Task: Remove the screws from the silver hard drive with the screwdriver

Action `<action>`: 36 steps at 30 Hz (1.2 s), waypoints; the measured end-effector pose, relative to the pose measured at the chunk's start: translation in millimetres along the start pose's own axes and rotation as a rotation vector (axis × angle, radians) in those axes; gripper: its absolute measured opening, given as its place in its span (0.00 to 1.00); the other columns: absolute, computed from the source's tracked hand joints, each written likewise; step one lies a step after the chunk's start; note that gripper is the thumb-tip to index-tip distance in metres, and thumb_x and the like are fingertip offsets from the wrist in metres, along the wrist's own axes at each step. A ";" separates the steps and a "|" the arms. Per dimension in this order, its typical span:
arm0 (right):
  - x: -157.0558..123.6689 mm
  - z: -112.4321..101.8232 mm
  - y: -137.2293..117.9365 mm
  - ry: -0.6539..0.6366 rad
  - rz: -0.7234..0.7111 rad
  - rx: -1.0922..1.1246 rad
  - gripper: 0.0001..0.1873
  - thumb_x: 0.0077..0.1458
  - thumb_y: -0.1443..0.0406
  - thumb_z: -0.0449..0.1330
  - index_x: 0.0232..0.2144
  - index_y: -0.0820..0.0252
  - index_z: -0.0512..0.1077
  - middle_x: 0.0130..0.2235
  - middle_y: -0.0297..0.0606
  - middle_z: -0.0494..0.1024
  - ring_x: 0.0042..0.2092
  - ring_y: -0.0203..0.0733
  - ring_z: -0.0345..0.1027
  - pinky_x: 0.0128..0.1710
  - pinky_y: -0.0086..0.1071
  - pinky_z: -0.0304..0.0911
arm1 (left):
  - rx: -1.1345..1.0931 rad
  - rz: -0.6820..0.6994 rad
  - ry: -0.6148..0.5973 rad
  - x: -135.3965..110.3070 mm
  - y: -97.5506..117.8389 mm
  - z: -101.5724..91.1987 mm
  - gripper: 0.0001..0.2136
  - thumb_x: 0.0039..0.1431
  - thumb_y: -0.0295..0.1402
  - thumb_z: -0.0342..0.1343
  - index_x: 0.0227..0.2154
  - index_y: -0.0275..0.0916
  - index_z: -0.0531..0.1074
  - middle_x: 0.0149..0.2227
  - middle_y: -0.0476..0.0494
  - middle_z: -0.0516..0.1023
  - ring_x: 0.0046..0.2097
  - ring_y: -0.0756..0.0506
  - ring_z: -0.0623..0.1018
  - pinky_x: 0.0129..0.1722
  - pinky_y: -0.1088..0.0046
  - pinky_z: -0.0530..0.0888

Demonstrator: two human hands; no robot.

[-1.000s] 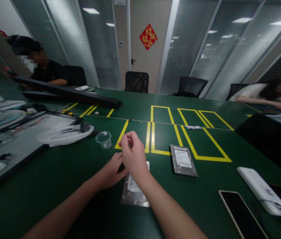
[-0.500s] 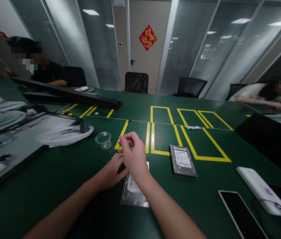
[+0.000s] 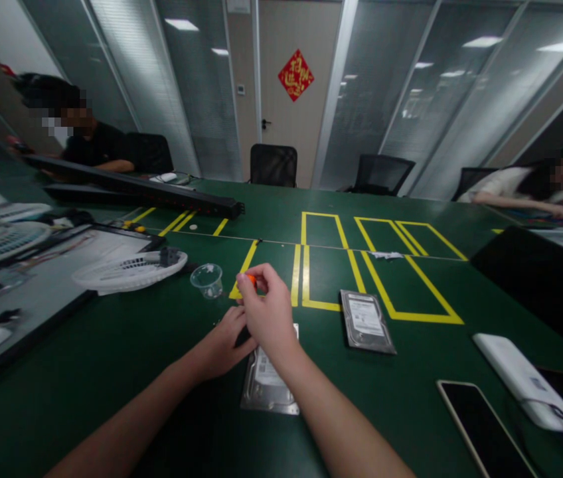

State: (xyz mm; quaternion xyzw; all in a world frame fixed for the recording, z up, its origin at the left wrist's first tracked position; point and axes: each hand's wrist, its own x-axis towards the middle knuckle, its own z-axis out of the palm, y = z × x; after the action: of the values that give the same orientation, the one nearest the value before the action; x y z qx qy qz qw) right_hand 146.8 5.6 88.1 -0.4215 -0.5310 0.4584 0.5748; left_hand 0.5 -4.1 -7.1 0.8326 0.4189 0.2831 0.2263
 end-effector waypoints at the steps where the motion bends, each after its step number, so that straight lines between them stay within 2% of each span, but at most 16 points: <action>1: 0.2 0.0 -0.1 0.001 0.002 0.002 0.16 0.60 0.50 0.66 0.37 0.55 0.72 0.37 0.38 0.78 0.42 0.45 0.77 0.33 0.34 0.79 | 0.003 -0.003 -0.003 0.0 -0.5 0.5 0.18 0.66 0.32 0.61 0.57 0.42 0.72 0.57 0.36 0.75 0.58 0.34 0.73 0.61 0.49 0.73; 5: 1.1 0.6 1.1 0.028 0.019 0.015 0.15 0.60 0.52 0.66 0.40 0.54 0.71 0.36 0.37 0.79 0.41 0.44 0.76 0.32 0.33 0.77 | 0.003 0.000 -0.004 0.3 -2.2 1.6 0.17 0.66 0.32 0.61 0.57 0.42 0.72 0.56 0.36 0.75 0.58 0.35 0.73 0.60 0.49 0.74; 12: 1.8 -0.5 1.1 0.025 0.043 0.014 0.15 0.60 0.52 0.65 0.37 0.55 0.71 0.37 0.38 0.79 0.41 0.45 0.75 0.32 0.34 0.76 | -0.005 -0.008 -0.003 0.2 -1.1 0.2 0.15 0.67 0.33 0.61 0.55 0.42 0.73 0.55 0.37 0.75 0.57 0.35 0.74 0.59 0.50 0.74; 18: 3.7 -3.6 3.0 0.011 -0.008 -0.057 0.12 0.63 0.53 0.62 0.35 0.54 0.73 0.36 0.36 0.76 0.40 0.44 0.74 0.33 0.34 0.74 | 0.005 -0.019 -0.014 0.1 -0.3 -0.3 0.14 0.67 0.34 0.61 0.53 0.42 0.73 0.54 0.38 0.75 0.57 0.35 0.74 0.59 0.51 0.74; 26: 3.7 -3.5 -3.1 -0.008 0.050 -0.008 0.13 0.62 0.53 0.62 0.35 0.55 0.75 0.34 0.37 0.76 0.39 0.43 0.72 0.33 0.33 0.72 | 0.026 -0.018 -0.021 0.1 0.0 0.3 0.15 0.68 0.35 0.60 0.56 0.41 0.72 0.57 0.36 0.74 0.58 0.35 0.72 0.61 0.49 0.73; 36: 2.7 0.0 -4.9 0.039 0.170 0.124 0.12 0.59 0.54 0.62 0.36 0.55 0.70 0.36 0.36 0.78 0.41 0.43 0.74 0.29 0.31 0.72 | 0.008 -0.018 -0.017 0.3 -1.3 1.1 0.17 0.67 0.34 0.61 0.58 0.41 0.72 0.60 0.35 0.74 0.61 0.34 0.72 0.63 0.49 0.72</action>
State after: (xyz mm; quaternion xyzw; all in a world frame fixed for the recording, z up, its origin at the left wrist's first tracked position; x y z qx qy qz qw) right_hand 147.2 7.2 93.5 -0.4374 -0.4526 0.5291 0.5691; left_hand 0.7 -3.3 -8.6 0.8320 0.4256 0.2722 0.2293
